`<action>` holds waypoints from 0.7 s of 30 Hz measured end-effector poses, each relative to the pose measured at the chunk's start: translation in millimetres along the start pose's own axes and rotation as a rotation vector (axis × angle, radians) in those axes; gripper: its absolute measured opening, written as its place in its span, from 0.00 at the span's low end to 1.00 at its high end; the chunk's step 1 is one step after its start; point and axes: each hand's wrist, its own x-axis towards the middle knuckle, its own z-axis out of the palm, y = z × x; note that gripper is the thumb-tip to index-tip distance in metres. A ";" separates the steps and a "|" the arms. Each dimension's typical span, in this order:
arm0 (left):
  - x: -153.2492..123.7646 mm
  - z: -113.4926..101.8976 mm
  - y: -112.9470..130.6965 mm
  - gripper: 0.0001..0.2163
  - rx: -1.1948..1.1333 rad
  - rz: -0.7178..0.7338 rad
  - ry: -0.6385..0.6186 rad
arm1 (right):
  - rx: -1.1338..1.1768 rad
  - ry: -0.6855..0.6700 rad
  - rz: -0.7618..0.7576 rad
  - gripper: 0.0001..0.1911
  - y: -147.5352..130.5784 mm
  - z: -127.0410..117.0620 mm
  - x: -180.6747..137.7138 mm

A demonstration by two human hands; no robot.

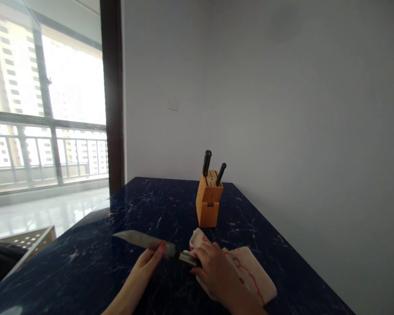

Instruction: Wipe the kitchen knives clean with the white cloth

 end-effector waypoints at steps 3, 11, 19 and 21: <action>-8.6 0.8 13.6 0.14 0.237 0.175 -0.046 | -0.055 0.014 -0.024 0.11 8.1 -7.0 3.1; -9.4 1.5 17.3 0.15 0.404 0.187 -0.010 | 0.078 0.086 -0.013 0.20 19.3 3.2 0.8; -4.8 0.4 5.4 0.17 0.304 -0.099 0.038 | 0.208 0.168 0.115 0.16 16.0 6.7 2.1; -5.8 0.9 1.5 0.20 0.332 -0.137 0.016 | 0.235 0.201 0.121 0.16 12.0 13.6 2.2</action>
